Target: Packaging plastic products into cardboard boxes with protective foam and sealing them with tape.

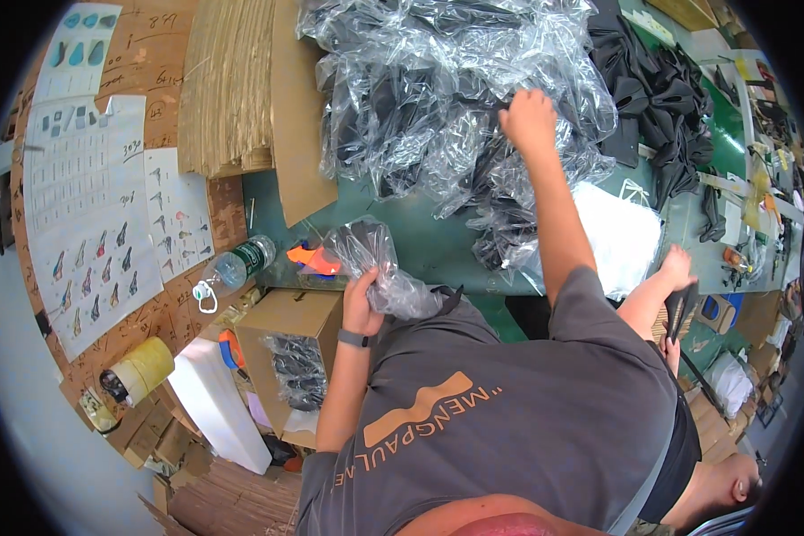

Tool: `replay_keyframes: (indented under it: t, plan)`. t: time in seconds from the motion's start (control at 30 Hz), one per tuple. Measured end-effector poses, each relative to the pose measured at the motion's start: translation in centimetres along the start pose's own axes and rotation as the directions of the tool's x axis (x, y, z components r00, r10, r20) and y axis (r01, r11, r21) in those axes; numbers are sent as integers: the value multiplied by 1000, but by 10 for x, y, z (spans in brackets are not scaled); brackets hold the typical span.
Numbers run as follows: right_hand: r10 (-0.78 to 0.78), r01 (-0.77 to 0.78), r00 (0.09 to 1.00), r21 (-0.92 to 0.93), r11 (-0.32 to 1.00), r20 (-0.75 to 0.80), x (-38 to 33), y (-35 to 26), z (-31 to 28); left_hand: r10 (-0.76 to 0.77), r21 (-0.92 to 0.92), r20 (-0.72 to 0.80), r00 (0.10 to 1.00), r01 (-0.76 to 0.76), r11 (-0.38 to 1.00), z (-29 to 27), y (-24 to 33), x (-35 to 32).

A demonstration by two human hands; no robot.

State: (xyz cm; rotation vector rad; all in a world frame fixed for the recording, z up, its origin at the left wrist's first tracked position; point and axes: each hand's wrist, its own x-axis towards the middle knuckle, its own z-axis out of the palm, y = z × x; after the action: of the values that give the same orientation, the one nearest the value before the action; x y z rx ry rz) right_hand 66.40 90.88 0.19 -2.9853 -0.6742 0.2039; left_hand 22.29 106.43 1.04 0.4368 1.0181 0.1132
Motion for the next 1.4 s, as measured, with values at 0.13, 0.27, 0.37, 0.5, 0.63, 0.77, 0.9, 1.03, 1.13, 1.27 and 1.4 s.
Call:
replay_keyframes:
  t: [0.13, 0.27, 0.37, 0.5, 0.63, 0.77, 0.9, 1.03, 1.13, 1.27, 1.4]
  plan:
    - [4, -3, 997, -18, 1000, 75, 30, 41, 82, -66, -130, 289, 955, 107, 986, -25, 11, -29]
    - [-103, 49, 972, 248, 968, 210, -53, -69, -17, 137, -188, 308, 941, -81, 979, -18, 34, -86]
    - [-361, 272, 932, 718, 641, -31, -128, -116, -31, 283, -126, 267, 921, -258, 958, -30, 37, -107]
    - [-545, 306, 836, 876, 373, -61, -276, -235, -87, 507, -74, 140, 851, -501, 862, -64, 27, -122]
    - [-822, 501, 544, 722, 478, 166, -380, -305, -86, 680, 23, -20, 733, -680, 733, -105, 15, -130]
    - [-910, 637, 348, 656, 404, 223, -407, -342, -106, 737, -107, -3, 676, -733, 671, -166, 5, -151]
    - [-824, 513, 564, 804, 301, -51, -430, -393, -92, 780, -167, 68, 622, -764, 623, -208, -3, -178]
    - [-729, -319, 432, 846, 426, 530, -479, -483, -42, 854, 182, 58, 517, -846, 501, -273, -15, -197]
    - [-699, -375, 170, 702, 606, 694, -486, -522, 46, 579, 468, -35, 815, -498, 730, -345, -32, -210]
    - [-509, -412, 37, 478, 776, 860, -475, -567, 165, 684, 613, -310, 660, -411, 675, -420, -85, -234]
    - [-497, -366, 98, 496, 787, 862, -459, -568, 250, 658, 559, -486, 575, -374, 740, -450, -124, -269]
